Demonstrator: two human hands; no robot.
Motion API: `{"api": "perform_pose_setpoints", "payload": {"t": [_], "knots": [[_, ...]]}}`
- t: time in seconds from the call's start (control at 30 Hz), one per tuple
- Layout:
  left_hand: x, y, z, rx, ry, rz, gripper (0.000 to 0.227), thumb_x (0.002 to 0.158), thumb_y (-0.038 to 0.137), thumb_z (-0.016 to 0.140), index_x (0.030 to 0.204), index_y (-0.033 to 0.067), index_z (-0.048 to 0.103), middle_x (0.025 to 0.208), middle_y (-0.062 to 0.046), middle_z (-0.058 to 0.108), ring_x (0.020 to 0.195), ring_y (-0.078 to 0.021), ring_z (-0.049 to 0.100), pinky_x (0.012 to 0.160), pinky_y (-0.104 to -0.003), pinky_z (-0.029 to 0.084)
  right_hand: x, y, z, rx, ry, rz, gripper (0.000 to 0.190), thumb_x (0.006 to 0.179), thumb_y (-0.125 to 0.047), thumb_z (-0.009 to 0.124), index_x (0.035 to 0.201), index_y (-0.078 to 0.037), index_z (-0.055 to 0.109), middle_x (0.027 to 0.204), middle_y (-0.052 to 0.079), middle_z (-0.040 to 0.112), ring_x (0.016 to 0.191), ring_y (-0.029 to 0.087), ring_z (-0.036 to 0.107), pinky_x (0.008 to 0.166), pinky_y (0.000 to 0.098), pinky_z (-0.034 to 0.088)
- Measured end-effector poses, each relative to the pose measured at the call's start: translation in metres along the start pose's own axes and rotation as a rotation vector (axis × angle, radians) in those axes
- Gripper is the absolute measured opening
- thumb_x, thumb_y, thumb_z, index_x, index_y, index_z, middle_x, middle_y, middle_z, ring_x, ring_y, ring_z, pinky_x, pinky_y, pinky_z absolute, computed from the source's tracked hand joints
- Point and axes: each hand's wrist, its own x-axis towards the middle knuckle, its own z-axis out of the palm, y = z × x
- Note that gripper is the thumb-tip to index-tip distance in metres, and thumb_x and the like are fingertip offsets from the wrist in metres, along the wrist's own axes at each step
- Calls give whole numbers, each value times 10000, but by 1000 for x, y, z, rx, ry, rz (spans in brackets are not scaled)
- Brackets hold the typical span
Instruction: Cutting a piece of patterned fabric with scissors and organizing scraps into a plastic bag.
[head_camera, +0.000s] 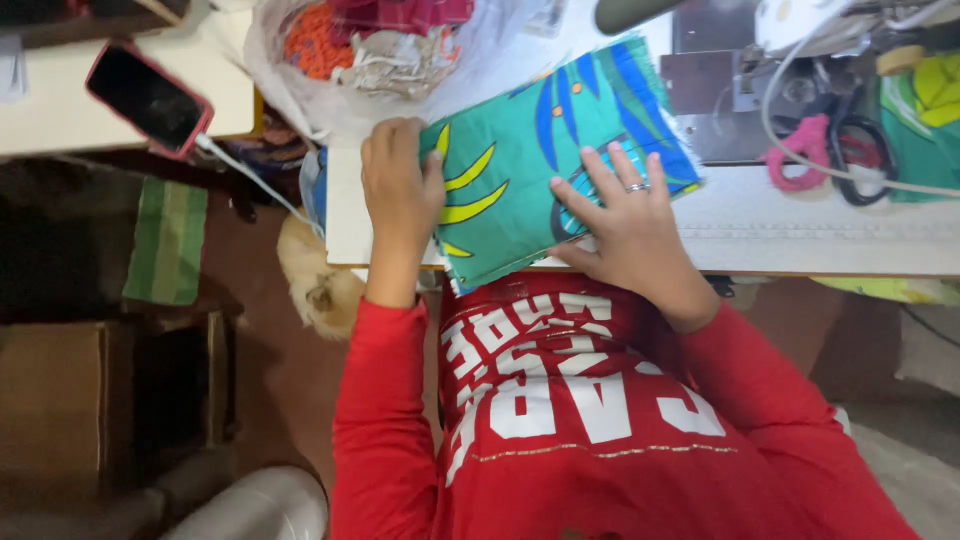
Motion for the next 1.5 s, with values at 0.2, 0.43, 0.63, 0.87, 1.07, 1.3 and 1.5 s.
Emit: {"api": "perform_pose_setpoints", "payload": {"t": [0.2,0.43,0.63,0.87,1.07,1.3,1.5], "knots": [[-4,79,8,45,-503,177,699,966,594,565,1522,180,479,1591,-194,389,1427,-506,342,1041,-795,280,-20,21,10,182,-32,62,497,944,-564,670,1347,-274,671,1437,72,630,1380,356,556,1148,651,283],[-13,66,18,153,-530,201,741,953,728,442,1543,280,455,1626,-131,354,1473,-474,282,1015,-839,204,-72,119,-58,-316,80,289,378,899,-262,830,1231,-94,765,1182,166,679,1104,418,680,970,521,510],[6,89,22,243,-726,175,786,974,696,329,1581,196,313,1660,-95,222,1488,-456,193,1039,-804,202,-71,139,-92,-362,-100,530,273,980,-258,728,1108,-20,693,1018,202,647,893,405,632,755,488,527],[17,99,62,211,-577,442,759,968,731,361,1544,241,424,1629,-55,324,1486,-380,276,1032,-769,285,-44,158,-98,-295,-453,770,251,1007,-264,586,945,-27,530,793,142,577,686,367,600,553,474,474],[22,103,61,217,-640,345,884,934,784,348,1559,159,379,1638,-132,261,1493,-389,247,1046,-756,277,-42,187,-111,-237,-517,747,272,903,-248,579,931,21,555,758,186,592,672,393,588,529,472,437],[32,113,47,210,-801,272,898,857,854,371,1576,317,327,1655,-124,149,1487,-464,146,968,-849,223,-57,203,-130,-426,-619,736,412,954,-421,540,779,-49,579,667,168,630,615,394,638,472,431,415],[28,110,51,227,-740,291,915,873,859,239,1576,282,343,1648,-127,186,1478,-464,179,964,-845,239,-81,101,-194,-249,-997,1165,601,828,-738,666,1097,-215,792,685,94,756,683,234,702,554,309,498]]}}
